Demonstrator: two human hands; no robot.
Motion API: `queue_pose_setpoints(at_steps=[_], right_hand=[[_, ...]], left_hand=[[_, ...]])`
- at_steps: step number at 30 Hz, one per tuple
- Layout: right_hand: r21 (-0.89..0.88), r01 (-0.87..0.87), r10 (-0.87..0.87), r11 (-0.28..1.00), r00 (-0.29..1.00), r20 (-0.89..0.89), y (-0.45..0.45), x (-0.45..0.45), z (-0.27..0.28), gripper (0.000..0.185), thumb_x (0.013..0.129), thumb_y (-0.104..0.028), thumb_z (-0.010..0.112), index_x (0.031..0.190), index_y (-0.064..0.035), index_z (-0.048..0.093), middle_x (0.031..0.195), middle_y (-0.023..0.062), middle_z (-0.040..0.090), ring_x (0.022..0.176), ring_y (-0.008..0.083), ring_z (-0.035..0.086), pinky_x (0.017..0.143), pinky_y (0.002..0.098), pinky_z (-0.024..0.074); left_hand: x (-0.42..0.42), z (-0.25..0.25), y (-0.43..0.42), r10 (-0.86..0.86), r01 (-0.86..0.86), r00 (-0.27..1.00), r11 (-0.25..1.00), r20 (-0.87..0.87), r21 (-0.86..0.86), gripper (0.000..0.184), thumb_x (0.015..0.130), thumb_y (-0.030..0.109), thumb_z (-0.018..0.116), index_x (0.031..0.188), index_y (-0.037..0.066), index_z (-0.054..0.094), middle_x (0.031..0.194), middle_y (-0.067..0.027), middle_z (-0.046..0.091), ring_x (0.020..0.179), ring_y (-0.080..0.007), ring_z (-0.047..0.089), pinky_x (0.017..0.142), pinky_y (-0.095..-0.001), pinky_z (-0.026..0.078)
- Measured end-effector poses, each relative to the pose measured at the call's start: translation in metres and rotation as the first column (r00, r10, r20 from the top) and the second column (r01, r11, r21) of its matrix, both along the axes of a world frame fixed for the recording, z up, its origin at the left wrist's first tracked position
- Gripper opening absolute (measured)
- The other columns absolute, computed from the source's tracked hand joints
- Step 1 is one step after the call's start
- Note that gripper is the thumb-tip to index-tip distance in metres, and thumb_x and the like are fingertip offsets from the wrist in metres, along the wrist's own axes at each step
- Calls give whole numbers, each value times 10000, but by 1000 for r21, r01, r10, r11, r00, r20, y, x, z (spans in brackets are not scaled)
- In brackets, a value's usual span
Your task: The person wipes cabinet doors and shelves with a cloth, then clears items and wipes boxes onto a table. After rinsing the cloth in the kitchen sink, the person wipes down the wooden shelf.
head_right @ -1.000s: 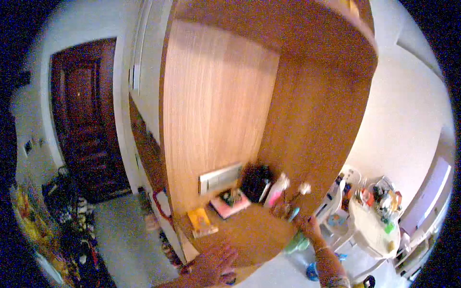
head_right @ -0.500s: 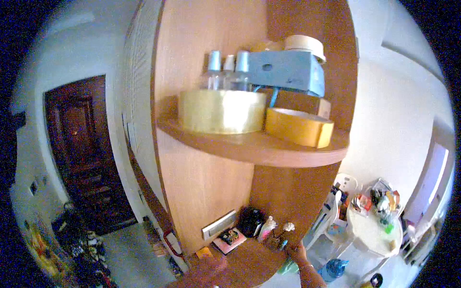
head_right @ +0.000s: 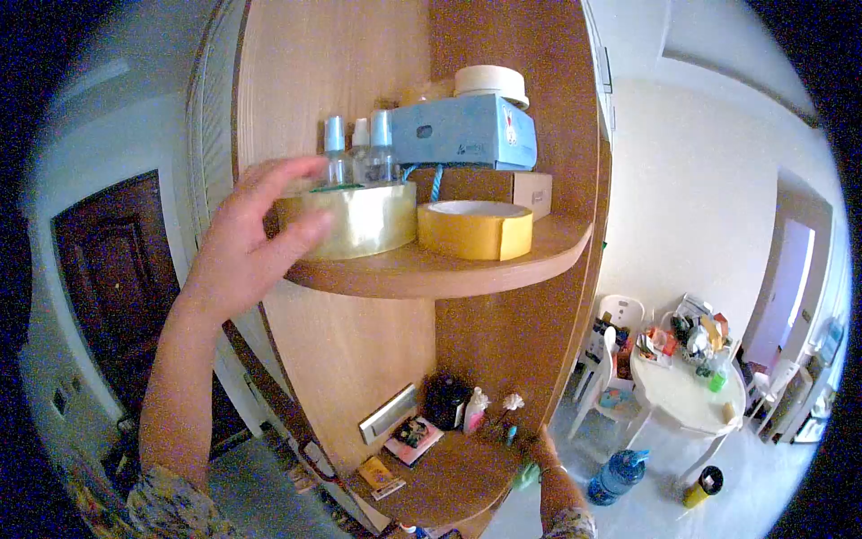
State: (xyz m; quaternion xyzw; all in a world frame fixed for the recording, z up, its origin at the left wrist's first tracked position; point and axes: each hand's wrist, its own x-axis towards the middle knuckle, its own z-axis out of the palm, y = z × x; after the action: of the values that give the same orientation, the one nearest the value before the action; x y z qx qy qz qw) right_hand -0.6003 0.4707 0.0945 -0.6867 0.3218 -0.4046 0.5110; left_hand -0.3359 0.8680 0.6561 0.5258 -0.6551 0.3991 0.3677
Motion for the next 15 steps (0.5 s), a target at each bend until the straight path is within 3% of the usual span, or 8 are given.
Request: queue_pose_setpoints(at_steps=[3, 5, 7, 8, 9, 11, 13, 15], right_hand=[[248, -43, -7, 968, 980, 197, 3, -4, 16, 776, 707, -185, 758, 1339, -111, 315, 1185, 146, 578, 1085, 295, 567, 892, 386, 450], [-138, 74, -120, 988, 925, -361, 12, -10, 33, 769, 706, -225, 753, 1333, -104, 325, 1212, 174, 560, 1132, 317, 542, 909, 397, 441], [-40, 94, -102, 995, 955, -280, 23, -4, 47, 801, 697, -274, 759, 1341, -106, 314, 1190, 165, 574, 1120, 315, 551, 900, 388, 453], [-27, 101, -104, 995, 949, -299, 23, -2, 49, 812, 692, -293, 762, 1342, -106, 313, 1182, 160, 579, 1114, 312, 556, 898, 383, 457], [-96, 105, -136, 990, 893, -428, 13, -4, 33, 812, 687, -301, 765, 1337, -105, 319, 1180, 155, 582, 1109, 306, 560, 899, 378, 459], [-236, 72, -172, 969, 883, -437, 9, -4, 23, 797, 690, -301, 763, 1326, -102, 326, 1177, 162, 582, 1103, 310, 564, 898, 377, 460], [-368, 45, -213, 929, 878, -429, 13, 2, 29, 782, 693, -302, 761, 1315, -100, 333, 1174, 168, 583, 1096, 314, 568, 896, 376, 460], [-117, 208, -238, 971, 830, -505, 29, -2, 51, 766, 698, -305, 757, 1308, -109, 337, 1168, 190, 581, 1082, 339, 570, 872, 399, 464]], left_hand=[[-5, 16, -3, -22, 41, 994, 982, -104, 184, 348, 805, 170, 643, 1112, 21, 574, 1105, -129, 598, 1056, -223, 555, 930, -335, 415], [-6, 16, -2, -37, 96, 978, 954, -207, 283, 315, 798, 158, 650, 1072, 16, 589, 1063, -116, 613, 1005, -213, 576, 897, -327, 436], [-8, 7, 2, -114, 139, 975, 983, -190, 123, 345, 807, 264, 677, 1010, -6, 606, 1013, -134, 614, 928, -232, 591, 842, -325, 446], [-17, 5, 11, -134, 173, 947, 979, -291, 110, 302, 811, 207, 665, 1014, -7, 600, 969, -102, 608, 925, -204, 575, 848, -319, 441], [-24, -1, 22, -122, 160, 949, 981, -291, 108, 302, 811, 207, 665, 1014, -7, 600, 969, -102, 608, 925, -204, 575, 848, -319, 441], [-34, -19, 47, -305, 248, 843, 951, -444, -183, 335, 785, 242, 676, 1003, 0, 597, 925, -74, 589, 911, -190, 559, 837, -301, 435], [-36, -37, 79, -239, 140, 893, 952, -380, -271, 419, 741, 343, 691, 988, 19, 599, 907, -63, 581, 888, -205, 555, 840, -347, 429], [-27, -69, 107, -187, 111, 957, 942, -223, -318, 513, 700, 472, 693, 953, 35, 606, 895, -65, 576, 871, -210, 549, 849, -397, 414]])
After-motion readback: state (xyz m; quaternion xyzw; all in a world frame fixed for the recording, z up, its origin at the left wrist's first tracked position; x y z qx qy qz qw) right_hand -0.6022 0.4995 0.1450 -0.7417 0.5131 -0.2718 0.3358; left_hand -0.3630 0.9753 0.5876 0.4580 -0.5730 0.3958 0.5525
